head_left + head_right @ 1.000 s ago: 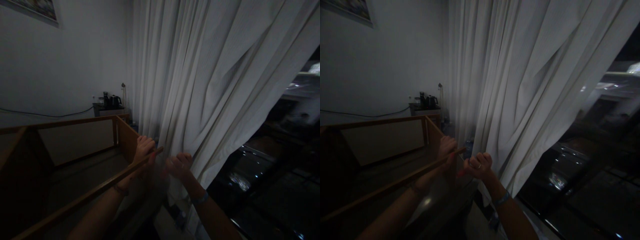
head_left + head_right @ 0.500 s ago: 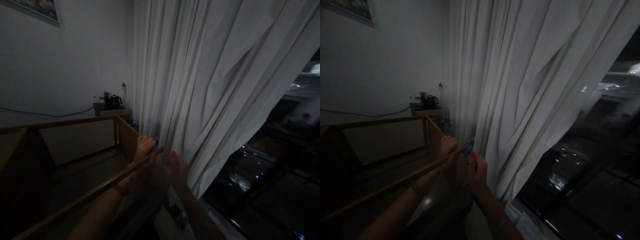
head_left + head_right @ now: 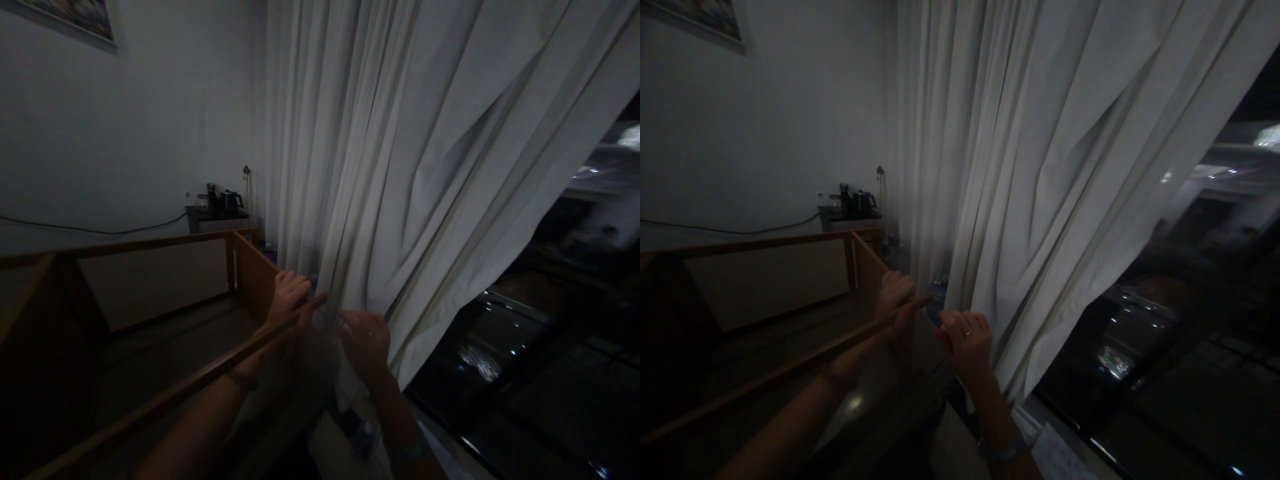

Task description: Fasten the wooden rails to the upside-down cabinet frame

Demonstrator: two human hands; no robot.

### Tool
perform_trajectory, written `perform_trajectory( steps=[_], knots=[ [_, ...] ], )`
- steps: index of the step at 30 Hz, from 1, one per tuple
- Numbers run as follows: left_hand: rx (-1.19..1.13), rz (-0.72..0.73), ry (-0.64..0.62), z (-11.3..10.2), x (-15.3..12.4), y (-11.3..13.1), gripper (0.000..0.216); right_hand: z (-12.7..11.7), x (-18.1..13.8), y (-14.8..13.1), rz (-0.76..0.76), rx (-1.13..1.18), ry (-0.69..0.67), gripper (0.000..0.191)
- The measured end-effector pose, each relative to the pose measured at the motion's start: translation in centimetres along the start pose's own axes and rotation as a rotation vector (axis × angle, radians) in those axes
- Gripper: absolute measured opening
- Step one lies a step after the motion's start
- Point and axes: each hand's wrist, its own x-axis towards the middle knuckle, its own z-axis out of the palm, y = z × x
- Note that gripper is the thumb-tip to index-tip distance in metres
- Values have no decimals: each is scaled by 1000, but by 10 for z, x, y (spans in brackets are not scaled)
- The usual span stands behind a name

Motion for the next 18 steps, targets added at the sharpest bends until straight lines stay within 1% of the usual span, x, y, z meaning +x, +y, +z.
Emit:
perform_trajectory(
  steps=[3, 5, 7, 8, 9, 11, 13, 14, 15, 16, 17, 18],
  knots=[
    [-3, 3, 7, 0, 0, 1, 41, -1, 2, 4, -9, -68, 6, 23],
    [1, -1, 9, 0, 0, 2, 42, 1, 2, 3, 13, -56, 18, 31],
    [10, -4, 17, 0, 0, 2, 44, 5, 1, -3, 115, 66, 26, 43],
    [13, -2, 24, 1, 0, 2, 46, 7, 0, -8, 184, 146, 29, 50],
    [16, 1, 31, 1, 0, 2, 47, 9, -1, -16, 300, 262, 23, 56],
    [14, 11, 37, 1, 0, 1, 48, 11, -2, -33, 408, 332, 5, 62],
    [8, 15, 38, 1, 0, 1, 47, 10, -1, -51, 768, 608, -51, 63],
    [4, 15, 35, 1, 0, 1, 47, 9, 0, -59, 920, 722, -83, 66],
    [3, 14, 33, 1, 0, 1, 47, 7, 1, -64, 1025, 814, -110, 66],
    [6, 15, 32, 1, 0, 1, 47, 6, 3, -67, 1107, 892, -138, 67],
    [13, 15, 32, 1, 0, 1, 47, 5, 4, -69, 1151, 952, -167, 68],
    [21, 18, 33, 1, -1, 1, 47, 5, 4, -68, 1160, 994, -196, 68]
  ],
)
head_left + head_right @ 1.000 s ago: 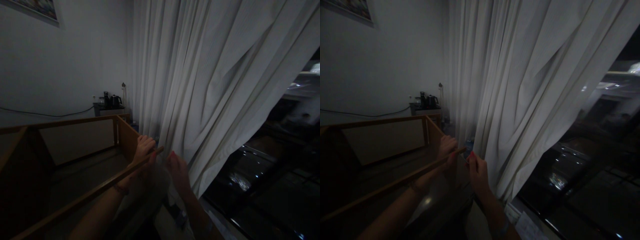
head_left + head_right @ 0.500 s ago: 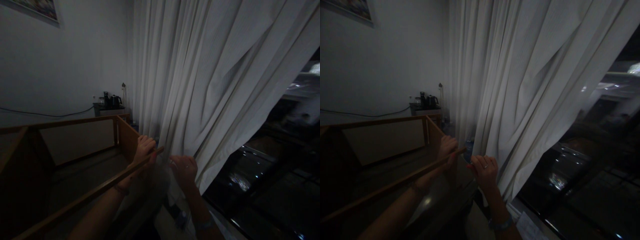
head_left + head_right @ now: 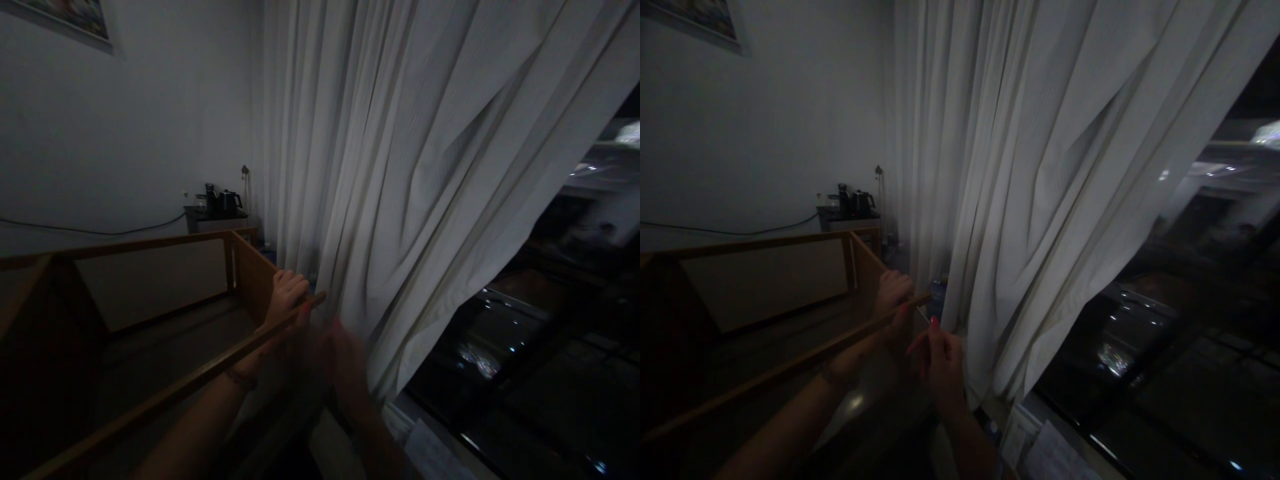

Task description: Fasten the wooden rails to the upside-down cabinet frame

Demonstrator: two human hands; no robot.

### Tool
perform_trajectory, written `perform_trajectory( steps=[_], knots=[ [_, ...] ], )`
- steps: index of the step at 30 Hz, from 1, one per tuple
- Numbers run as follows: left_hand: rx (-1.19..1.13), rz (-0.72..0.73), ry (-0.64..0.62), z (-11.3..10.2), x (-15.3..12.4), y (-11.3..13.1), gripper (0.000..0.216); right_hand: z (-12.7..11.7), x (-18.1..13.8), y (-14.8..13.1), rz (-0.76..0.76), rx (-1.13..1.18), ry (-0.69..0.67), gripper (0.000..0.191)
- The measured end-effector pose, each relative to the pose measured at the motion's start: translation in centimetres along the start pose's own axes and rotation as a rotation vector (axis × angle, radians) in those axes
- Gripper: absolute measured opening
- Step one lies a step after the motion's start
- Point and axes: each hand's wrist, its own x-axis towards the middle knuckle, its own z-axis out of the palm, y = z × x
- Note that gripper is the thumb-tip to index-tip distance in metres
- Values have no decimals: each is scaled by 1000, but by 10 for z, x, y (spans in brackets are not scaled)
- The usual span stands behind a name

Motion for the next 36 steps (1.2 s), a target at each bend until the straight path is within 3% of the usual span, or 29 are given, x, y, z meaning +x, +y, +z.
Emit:
perform_trajectory(
  steps=[2, 4, 7, 12, 18, 21, 23, 28, 30, 33, 36],
  knots=[
    [10, 13, 8, 0, 0, -1, 45, -5, 4, 1, -44, -20, -40, 66],
    [10, 30, 10, 0, -1, -2, 43, -12, 9, 3, -188, -121, 8, 57],
    [7, 46, 5, 0, -1, -3, 40, -26, 17, 5, -502, -401, 130, 36],
    [7, 51, 18, 1, -1, -4, 40, -44, 24, 2, -1027, -905, 123, 25],
    [-9, 24, 4, 1, -1, -2, 44, -48, 30, -5, -1228, -1013, 182, 19],
    [-6, 17, 3, 0, 0, -1, 45, -42, 32, -10, -1192, -985, 204, 27],
    [-5, 9, -4, 0, 1, 0, 45, -35, 32, -13, -1050, -891, 226, 43],
    [6, 7, -8, -1, 1, 1, 45, -22, 29, -17, -322, -288, 85, 54],
    [14, 8, -14, -2, 0, 1, 44, -21, 28, -15, -150, -114, -10, 55],
    [11, 14, -12, -2, 0, 0, 41, -24, 28, -10, -121, -76, -75, 57],
    [-7, 24, -5, -2, 0, 0, 40, -32, 28, -6, -333, -292, 20, 48]
  ],
)
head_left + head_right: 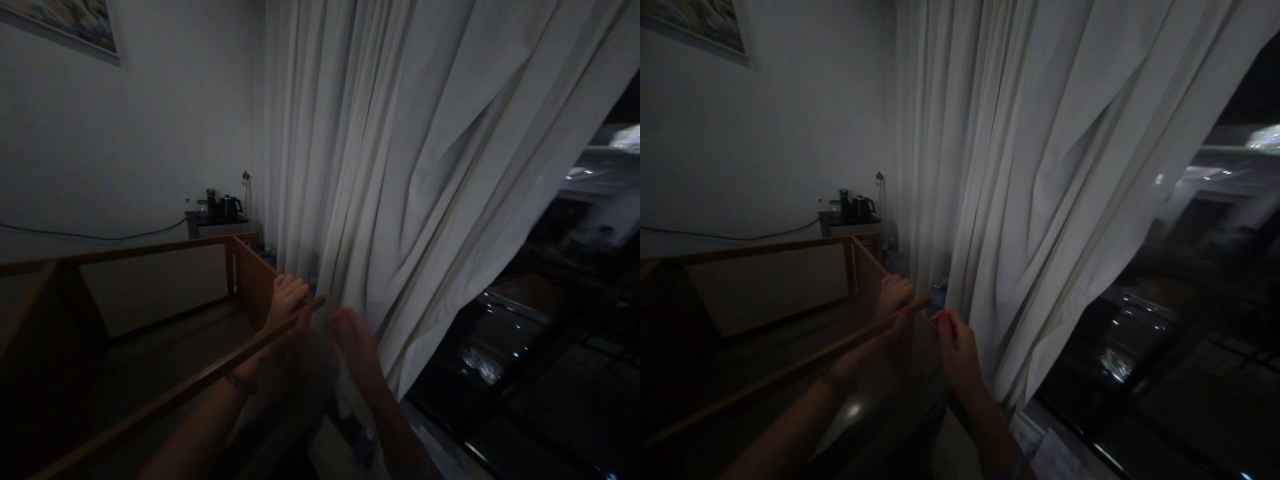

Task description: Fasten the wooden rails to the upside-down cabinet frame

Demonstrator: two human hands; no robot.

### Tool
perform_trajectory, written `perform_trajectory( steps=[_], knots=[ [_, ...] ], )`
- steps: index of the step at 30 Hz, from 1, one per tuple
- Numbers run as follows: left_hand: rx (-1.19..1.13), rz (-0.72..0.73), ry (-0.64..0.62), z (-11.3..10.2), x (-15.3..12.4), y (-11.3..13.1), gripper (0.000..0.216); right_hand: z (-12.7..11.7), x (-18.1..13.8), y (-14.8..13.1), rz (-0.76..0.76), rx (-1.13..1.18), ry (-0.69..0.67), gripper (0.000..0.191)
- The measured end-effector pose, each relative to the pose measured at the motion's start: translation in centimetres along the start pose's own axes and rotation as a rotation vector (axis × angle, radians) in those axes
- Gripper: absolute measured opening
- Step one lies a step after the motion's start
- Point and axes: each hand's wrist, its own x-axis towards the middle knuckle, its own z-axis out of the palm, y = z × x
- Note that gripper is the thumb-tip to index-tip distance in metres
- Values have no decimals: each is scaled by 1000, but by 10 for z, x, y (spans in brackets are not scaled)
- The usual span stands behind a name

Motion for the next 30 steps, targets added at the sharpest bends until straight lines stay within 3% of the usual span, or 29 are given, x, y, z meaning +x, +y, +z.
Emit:
perform_trajectory(
  steps=[5, 8, 11, 16, 19, 24, 30],
  knots=[
    [-13, 1, 10, 1, 1, 1, 42, -15, 2, 9, -694, -604, 252, 19],
    [-16, 3, 17, 1, 1, 1, 42, -17, 3, 11, -850, -722, 294, 8],
    [-13, 14, 26, 1, 1, 0, 40, -10, -1, 10, -717, -595, 314, 16],
    [-12, 13, 7, 1, 0, -1, 41, 11, -15, 1, -65, -95, 185, 43],
    [1, 5, 9, 2, 0, -2, 41, 17, -20, -6, 159, 133, 109, 45],
    [8, -24, -12, 1, 0, 0, 42, 17, -20, -9, 229, 219, 45, 48],
    [8, -31, -27, -1, 1, 2, 41, 6, -17, -6, 73, 88, 63, 37]
  ],
)
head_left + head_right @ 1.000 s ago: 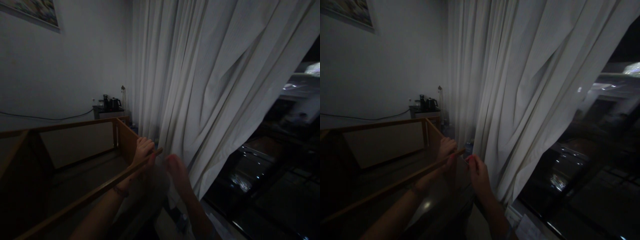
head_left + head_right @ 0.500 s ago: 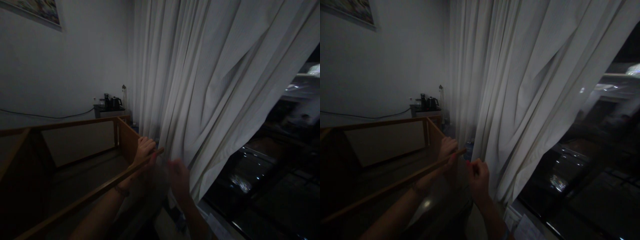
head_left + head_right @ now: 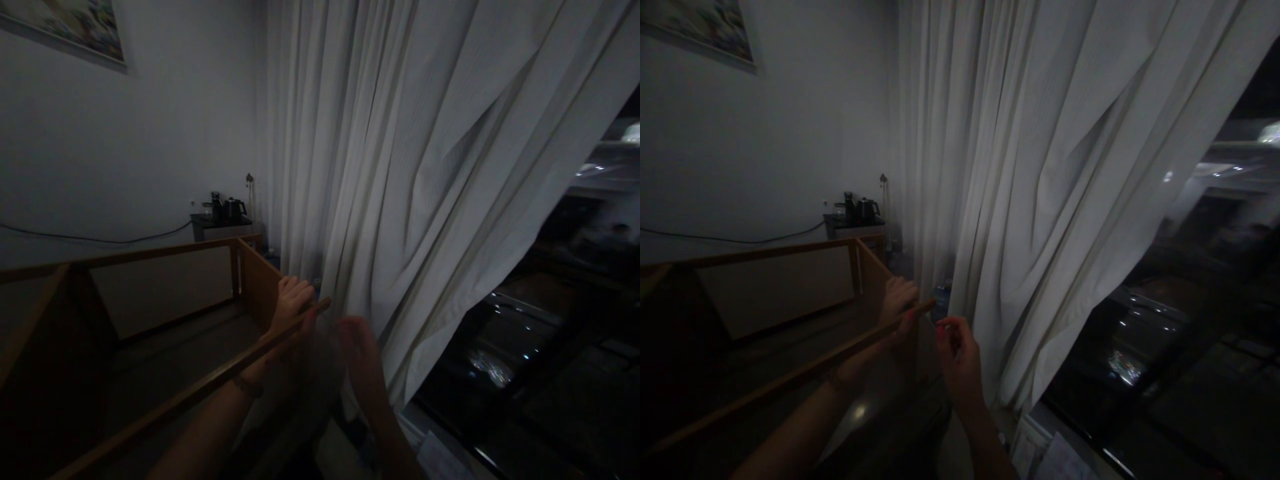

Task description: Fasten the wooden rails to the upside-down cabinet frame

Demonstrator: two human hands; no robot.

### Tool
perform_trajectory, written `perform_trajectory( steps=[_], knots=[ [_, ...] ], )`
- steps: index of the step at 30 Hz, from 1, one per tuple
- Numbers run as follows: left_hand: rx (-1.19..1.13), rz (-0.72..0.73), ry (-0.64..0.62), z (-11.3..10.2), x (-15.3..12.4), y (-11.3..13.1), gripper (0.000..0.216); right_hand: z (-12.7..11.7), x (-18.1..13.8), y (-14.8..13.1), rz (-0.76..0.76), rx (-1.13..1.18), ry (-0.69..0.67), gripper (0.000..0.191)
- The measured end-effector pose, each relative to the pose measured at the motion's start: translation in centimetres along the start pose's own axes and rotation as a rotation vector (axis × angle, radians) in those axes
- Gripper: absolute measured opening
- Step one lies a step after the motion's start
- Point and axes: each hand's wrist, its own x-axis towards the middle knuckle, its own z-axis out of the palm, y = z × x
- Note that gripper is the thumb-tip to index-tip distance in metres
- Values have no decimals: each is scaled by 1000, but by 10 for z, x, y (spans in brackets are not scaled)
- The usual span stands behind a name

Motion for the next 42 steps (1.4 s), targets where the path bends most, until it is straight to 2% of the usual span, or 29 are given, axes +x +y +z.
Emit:
perform_trajectory(
  steps=[4, 7, 11, 17, 20, 25, 28, 30, 32, 35, 38, 40, 42],
  knots=[
    [-1, 22, 19, -1, 1, 0, 41, -11, 2, 1, -245, -348, 88, 26],
    [-9, 22, 21, -1, 1, 1, 41, -14, 5, 2, -370, -491, 63, 37],
    [-6, 23, 6, -2, 1, 0, 39, -11, 8, 1, -353, -448, -15, 42],
    [-18, 14, 21, 0, 0, 0, 36, -10, 7, -2, -359, -413, 10, 41],
    [-24, 5, 14, -1, 1, 2, 35, -6, 6, -6, -253, -306, -4, 45],
    [-19, -1, 6, -2, 1, 2, 36, 4, 4, -16, 161, 116, -106, 50],
    [-16, 11, 16, 0, 0, 0, 37, 6, 4, -14, 205, 152, -104, 52],
    [-13, 8, 19, 0, 0, 0, 38, 4, 4, -8, 128, 69, -74, 51],
    [-14, -7, 11, 0, 0, 0, 38, -1, 3, -2, -35, -99, 20, 41],
    [-24, -19, -3, 0, 0, 1, 38, -11, 4, 6, -438, -370, 112, 20],
    [-23, -20, -6, -1, 0, 0, 40, -20, 7, 8, -772, -522, 27, 17],
    [-21, -16, 6, 0, 0, 0, 43, -23, 10, 8, -840, -561, -3, 19],
    [-15, -6, 9, 0, 0, -1, 45, -22, 11, 8, -841, -535, 0, 19]
  ],
)
